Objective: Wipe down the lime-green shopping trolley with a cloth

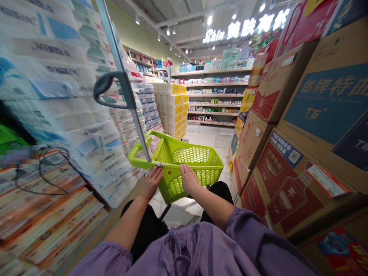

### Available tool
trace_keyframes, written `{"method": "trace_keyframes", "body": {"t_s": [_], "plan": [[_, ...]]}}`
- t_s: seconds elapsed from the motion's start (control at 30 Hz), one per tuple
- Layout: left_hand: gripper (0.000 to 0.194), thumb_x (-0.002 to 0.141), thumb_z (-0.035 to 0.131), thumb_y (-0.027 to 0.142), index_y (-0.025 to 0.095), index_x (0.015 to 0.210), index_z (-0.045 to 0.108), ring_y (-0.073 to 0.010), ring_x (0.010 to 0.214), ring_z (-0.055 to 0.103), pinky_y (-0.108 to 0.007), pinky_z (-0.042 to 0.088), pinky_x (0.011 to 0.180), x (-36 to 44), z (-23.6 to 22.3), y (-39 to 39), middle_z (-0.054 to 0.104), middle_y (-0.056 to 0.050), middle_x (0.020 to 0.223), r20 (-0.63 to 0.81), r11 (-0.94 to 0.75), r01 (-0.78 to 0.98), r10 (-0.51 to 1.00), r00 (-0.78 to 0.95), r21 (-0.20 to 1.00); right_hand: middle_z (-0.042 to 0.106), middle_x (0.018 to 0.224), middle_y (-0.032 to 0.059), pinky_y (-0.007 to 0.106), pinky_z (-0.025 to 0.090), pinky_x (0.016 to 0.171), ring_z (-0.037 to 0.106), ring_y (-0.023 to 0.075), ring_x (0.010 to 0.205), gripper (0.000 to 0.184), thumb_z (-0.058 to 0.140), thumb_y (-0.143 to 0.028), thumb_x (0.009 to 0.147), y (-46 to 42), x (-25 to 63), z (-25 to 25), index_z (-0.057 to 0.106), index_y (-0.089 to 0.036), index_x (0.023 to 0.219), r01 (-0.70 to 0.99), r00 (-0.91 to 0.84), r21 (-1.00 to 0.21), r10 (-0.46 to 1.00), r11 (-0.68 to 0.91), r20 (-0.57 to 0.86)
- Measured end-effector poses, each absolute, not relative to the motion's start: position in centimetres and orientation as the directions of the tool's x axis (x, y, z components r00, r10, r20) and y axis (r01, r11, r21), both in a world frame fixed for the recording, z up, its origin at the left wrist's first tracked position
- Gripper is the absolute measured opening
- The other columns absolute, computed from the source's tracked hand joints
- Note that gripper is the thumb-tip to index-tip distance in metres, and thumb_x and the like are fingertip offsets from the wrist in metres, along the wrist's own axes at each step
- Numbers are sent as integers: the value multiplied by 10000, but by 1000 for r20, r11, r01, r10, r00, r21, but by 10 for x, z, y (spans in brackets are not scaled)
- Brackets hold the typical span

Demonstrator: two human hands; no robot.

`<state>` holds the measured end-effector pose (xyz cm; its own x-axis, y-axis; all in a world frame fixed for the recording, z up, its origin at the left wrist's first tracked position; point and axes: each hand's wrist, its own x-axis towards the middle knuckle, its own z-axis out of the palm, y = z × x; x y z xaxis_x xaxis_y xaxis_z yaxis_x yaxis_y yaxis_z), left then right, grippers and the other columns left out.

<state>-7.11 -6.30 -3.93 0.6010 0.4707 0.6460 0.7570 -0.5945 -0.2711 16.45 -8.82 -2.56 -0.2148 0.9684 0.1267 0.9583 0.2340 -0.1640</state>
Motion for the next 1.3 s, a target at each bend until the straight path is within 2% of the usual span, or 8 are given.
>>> {"method": "trace_keyframes", "body": {"t_s": [0.33,0.5,0.6,0.83,1.0,1.17,1.3], "plan": [[547,821,340,25,126,1336,493,-249,1342,402,-429,412,1055,-30,-30,-62,521,-127,1381,478,-550,814,674,564,-185,124,1574,136,411,190,1156,114,256,1449,828,456,-92,765,-88,164,-23,85,-48,1505,962,-217,-140,968,234,129],[514,820,374,22,130,1302,519,-220,1309,447,-366,450,1006,12,-45,-58,543,-115,1362,334,-684,700,624,707,-205,131,1572,141,425,197,1150,135,266,1444,768,430,-108,800,-90,163,-22,122,-42,1501,960,-218,-147,966,238,141],[469,846,400,48,151,1283,535,-216,1294,464,-380,458,981,12,-46,-53,580,-119,1318,383,-690,685,583,717,-232,156,1569,134,420,193,1150,139,254,1444,761,425,-102,799,-91,166,-21,137,-57,1502,957,-227,-149,963,248,142],[385,910,415,122,194,1254,572,-241,1227,508,-409,418,993,-54,-53,-59,632,-85,1255,526,-604,725,519,673,-331,158,1572,111,408,188,1154,135,241,1446,811,429,-67,763,-96,167,-21,114,-88,1510,958,-220,-155,966,240,136],[347,911,399,112,184,1150,640,-225,1135,563,-376,460,939,-58,-79,-70,671,-94,1175,483,-613,716,540,689,-335,125,1576,110,425,192,1151,118,238,1450,814,429,-69,763,-96,167,-25,105,-85,1510,957,-225,-156,964,246,143],[456,888,378,63,156,1309,527,-245,1297,446,-422,382,1054,-57,-78,-68,562,-120,1339,538,-557,756,543,645,-343,105,1578,111,445,171,1155,95,234,1453,851,443,-68,744,-95,169,-29,78,-96,1512,955,-234,-146,959,257,158],[423,902,386,93,182,1280,555,-204,1238,506,-366,448,975,-61,-78,-69,600,-104,1296,446,-613,703,549,707,-360,92,1581,100,440,165,1157,87,226,1455,872,443,-64,734,-95,167,-31,59,-111,1515,958,-221,-150,964,243,150]]}}
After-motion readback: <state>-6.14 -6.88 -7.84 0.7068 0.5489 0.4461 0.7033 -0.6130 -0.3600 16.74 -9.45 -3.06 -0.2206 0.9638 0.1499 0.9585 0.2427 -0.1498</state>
